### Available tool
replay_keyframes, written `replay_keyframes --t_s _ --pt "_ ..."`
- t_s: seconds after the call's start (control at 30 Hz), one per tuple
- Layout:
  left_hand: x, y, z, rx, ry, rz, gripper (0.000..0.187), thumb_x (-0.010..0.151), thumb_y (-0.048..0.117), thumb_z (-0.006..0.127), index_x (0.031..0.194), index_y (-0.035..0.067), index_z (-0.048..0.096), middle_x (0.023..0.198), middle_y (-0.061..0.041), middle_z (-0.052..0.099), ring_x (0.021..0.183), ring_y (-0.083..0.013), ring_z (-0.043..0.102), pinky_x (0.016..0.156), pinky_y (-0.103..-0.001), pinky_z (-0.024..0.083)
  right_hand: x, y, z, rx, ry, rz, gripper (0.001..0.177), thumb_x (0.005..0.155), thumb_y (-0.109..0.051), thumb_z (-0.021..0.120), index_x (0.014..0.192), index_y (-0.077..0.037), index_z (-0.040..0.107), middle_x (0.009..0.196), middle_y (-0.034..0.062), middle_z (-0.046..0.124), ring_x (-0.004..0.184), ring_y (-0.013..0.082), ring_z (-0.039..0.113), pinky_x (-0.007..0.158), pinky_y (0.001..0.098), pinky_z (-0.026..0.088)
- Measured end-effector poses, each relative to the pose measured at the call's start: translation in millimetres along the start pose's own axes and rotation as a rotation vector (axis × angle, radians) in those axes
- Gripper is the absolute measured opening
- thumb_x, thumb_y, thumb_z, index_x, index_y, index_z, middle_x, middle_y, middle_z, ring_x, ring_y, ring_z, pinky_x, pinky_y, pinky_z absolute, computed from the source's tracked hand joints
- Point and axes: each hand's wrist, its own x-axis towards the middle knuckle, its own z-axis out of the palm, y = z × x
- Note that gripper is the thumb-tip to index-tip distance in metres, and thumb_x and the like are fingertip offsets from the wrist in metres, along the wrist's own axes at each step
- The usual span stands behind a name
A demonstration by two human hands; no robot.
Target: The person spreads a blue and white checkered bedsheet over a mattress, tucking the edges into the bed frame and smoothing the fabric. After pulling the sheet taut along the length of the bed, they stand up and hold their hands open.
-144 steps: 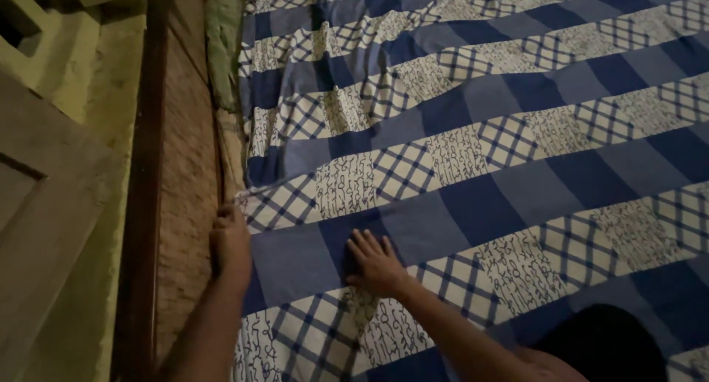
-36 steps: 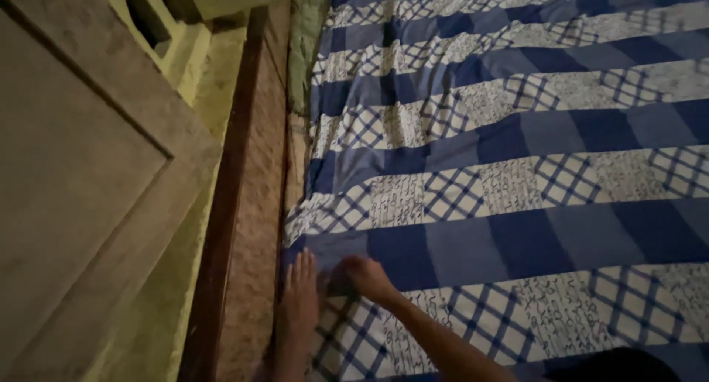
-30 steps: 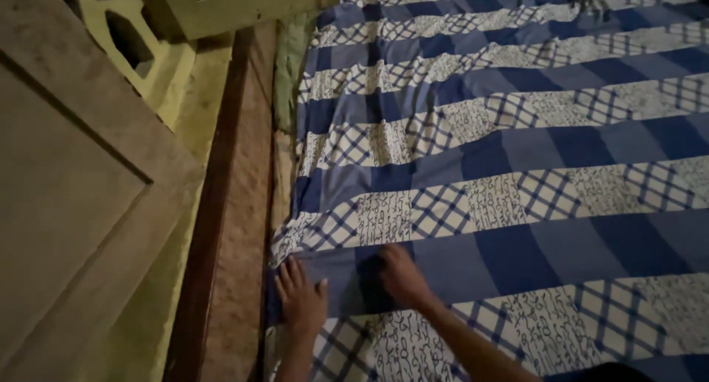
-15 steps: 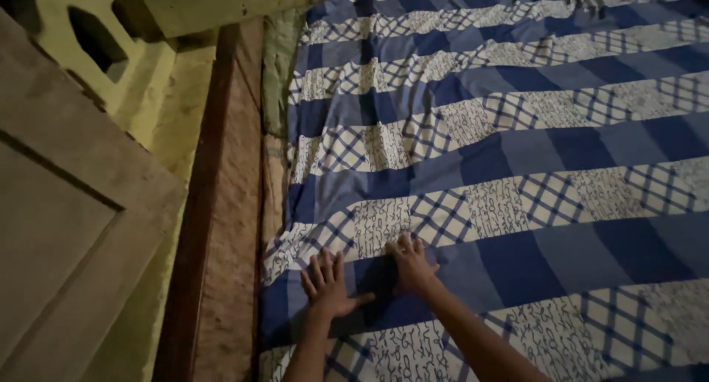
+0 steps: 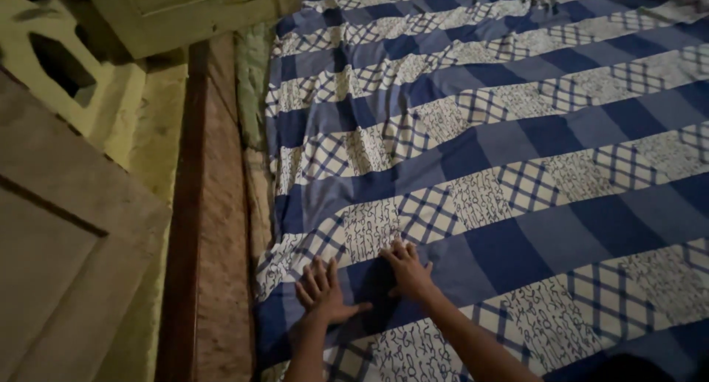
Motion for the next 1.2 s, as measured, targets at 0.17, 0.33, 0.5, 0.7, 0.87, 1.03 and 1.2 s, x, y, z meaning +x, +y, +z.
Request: replay_keyframes --t_s 0.17,0.33,0.5,0.7,0.87,1.03,1.2 --pt "7.7 -3.2 2.6 -0.010 -0.027 0.036 0.160 0.059 0.092 0.074 0.163 0.020 -0.024 0.168 -0.022 -0.034 0.151 -0.0484 -0.035 0.115 -0.073 -0.016 -2.5 -0.3 1.8 -0.003 -0.003 0.025 0.115 0.062 -0.021 0.099 0.156 -0.041 0.034 0.173 -0.0044 0.008 0.159 0.0358 0.003 0.110 0.0841 0.024" --pt "24.2 -11.9 16.7 -0.028 -0.124 0.026 0.166 0.057 0.090 0.077 0.161 0.019 -0.031 0.167 -0.022 -0.037 0.150 -0.0498 -0.037 0.114 -0.075 -0.016 -6.5 -8.7 -10.4 -0.019 -0.002 0.035 0.112 0.065 -0.021 0.097 0.157 -0.038 0.035 0.173 -0.0046 0.010 0.159 0.0347 0.006 0.111 0.0821 0.024" --pt "13.1 -12.9 -1.2 0.006 -0.098 0.060 0.172 0.052 0.090 0.079 0.159 0.017 -0.034 0.165 -0.026 -0.040 0.149 -0.0525 -0.037 0.113 -0.077 -0.015 1.3 -0.1 -45.9 0.075 -0.052 -0.148 0.087 0.067 -0.025 0.093 0.145 -0.018 0.054 0.154 0.0091 0.047 0.141 0.0336 0.045 0.118 0.0473 0.045" --pt "-0.6 -8.8 -10.0 0.035 -0.155 0.052 0.178 0.044 0.090 0.082 0.158 0.019 -0.034 0.165 -0.022 -0.041 0.149 -0.0498 -0.039 0.115 -0.073 -0.016 -17.2 6.8 -108.9 0.267 -0.038 -0.181 0.061 0.085 -0.025 0.082 0.140 -0.014 0.058 0.151 0.0099 0.053 0.131 0.0301 0.055 0.108 0.0487 0.048" --pt "2.5 -9.7 -7.9 -0.062 -0.105 0.064 0.178 0.043 0.084 0.088 0.159 0.024 -0.033 0.163 -0.022 -0.045 0.147 -0.0485 -0.043 0.115 -0.072 -0.019 -22.1 18.7 -153.4 0.236 0.034 -0.113 0.056 0.087 -0.030 0.077 0.138 -0.014 0.061 0.144 0.0122 0.061 0.124 0.0318 0.064 0.103 0.0470 0.055" --pt "24.2 -25.6 34.1 0.029 -0.091 0.055 0.159 0.058 0.073 0.079 0.160 0.027 -0.033 0.163 -0.020 -0.045 0.146 -0.0493 -0.040 0.112 -0.074 -0.015 -1.2 52.2 -156.5 0.132 0.105 -0.208 0.059 0.090 -0.031 0.078 0.141 -0.009 0.058 0.142 0.0161 0.060 0.124 0.0338 0.063 0.104 0.0472 0.054" --pt "81.8 -35.2 54.9 0.194 -0.080 0.040 0.129 0.086 0.055 0.065 0.160 0.028 -0.037 0.160 -0.019 -0.048 0.143 -0.0526 -0.037 0.107 -0.076 -0.009 12.6 60.6 -151.5 0.117 0.043 -0.258 0.053 0.092 -0.028 0.074 0.138 -0.008 0.060 0.141 0.0130 0.063 0.118 0.0304 0.068 0.103 0.0443 0.056"
